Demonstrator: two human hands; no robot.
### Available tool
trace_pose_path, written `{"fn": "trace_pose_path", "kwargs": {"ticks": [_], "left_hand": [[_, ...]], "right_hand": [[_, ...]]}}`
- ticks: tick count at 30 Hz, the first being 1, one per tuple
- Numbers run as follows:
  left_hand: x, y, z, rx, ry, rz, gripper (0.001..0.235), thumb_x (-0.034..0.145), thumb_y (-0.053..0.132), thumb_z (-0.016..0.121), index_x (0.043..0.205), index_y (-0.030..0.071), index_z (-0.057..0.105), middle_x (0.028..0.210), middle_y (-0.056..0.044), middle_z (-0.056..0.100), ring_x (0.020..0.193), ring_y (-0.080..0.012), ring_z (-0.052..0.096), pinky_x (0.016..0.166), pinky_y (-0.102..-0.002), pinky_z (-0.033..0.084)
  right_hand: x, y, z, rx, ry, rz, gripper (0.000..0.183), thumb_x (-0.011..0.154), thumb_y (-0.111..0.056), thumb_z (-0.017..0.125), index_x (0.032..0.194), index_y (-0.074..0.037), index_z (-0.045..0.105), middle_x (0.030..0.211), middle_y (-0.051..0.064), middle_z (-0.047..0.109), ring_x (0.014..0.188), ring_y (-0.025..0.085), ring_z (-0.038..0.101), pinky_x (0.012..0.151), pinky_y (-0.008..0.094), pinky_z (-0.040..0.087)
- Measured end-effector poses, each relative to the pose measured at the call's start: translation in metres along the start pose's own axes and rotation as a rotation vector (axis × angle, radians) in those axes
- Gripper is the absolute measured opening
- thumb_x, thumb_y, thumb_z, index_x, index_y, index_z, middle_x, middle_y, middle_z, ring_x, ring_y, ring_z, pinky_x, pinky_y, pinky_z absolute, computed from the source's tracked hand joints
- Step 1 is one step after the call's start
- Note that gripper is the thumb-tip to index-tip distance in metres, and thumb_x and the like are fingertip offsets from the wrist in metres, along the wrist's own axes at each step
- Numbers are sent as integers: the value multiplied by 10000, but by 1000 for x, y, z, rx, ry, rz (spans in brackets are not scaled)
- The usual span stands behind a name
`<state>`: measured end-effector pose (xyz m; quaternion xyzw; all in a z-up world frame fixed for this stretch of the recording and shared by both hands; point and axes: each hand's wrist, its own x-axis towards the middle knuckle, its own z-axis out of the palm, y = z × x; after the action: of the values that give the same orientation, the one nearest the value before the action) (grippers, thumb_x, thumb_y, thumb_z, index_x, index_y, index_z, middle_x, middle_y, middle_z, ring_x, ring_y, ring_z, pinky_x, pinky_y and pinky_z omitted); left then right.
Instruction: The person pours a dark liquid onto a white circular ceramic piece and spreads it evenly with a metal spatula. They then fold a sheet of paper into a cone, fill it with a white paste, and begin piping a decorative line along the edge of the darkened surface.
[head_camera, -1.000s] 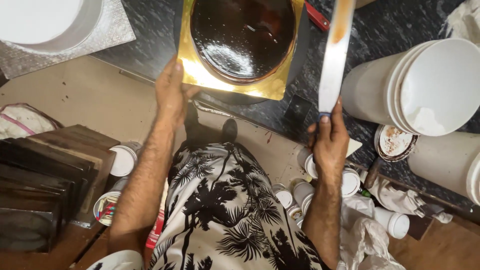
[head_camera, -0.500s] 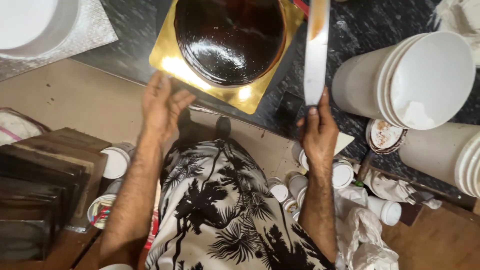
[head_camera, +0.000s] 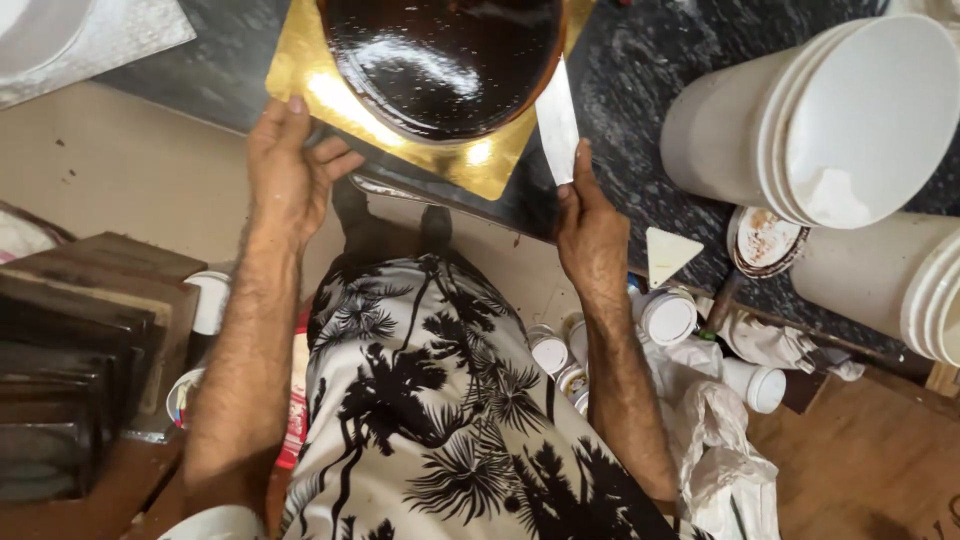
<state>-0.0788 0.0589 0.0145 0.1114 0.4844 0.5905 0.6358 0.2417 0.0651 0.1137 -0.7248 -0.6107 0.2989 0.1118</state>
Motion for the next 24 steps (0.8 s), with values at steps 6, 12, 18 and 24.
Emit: {"fn": "trace_pose_path", "kwargs": {"ticks": [6,12,18,24], "left_hand": [[4,-8,6,16,69,-52,474,1046,353,509,1430,78,466,1347,-112,567,1060,-321,710,896,-481,644],[-3,-12,-2,-98,-139,-39,783,1035,641,349,1508,22,430,1370,-217,577,1155,-312,652,1017,-492,584],[-8,-6,-1,-127,-217,-33,1025,924,812,227,1553,20,391,1439,-215,565,1219,-281,622,1089,-492,514],[-10,-8,1,-148,-215,-59,1071,882,843,228,1545,16,386,1444,-218,545,1256,-292,617,1104,-486,510]], "right_hand": [[-8,-24,17,-13,-84,-35,518,1057,-230,546,1560,-183,431,1078,221,742,773,274,766,731,390,605],[-16,-39,20,9,-170,45,523,1058,-266,516,1565,-180,416,1076,220,745,681,210,733,702,372,618],[-16,-35,33,31,-158,-3,525,1039,-264,530,1544,-173,419,1325,149,682,638,150,710,665,329,615],[-18,-44,47,55,-167,76,540,1050,-254,546,1573,-220,416,990,158,780,611,110,661,631,308,593]]}}
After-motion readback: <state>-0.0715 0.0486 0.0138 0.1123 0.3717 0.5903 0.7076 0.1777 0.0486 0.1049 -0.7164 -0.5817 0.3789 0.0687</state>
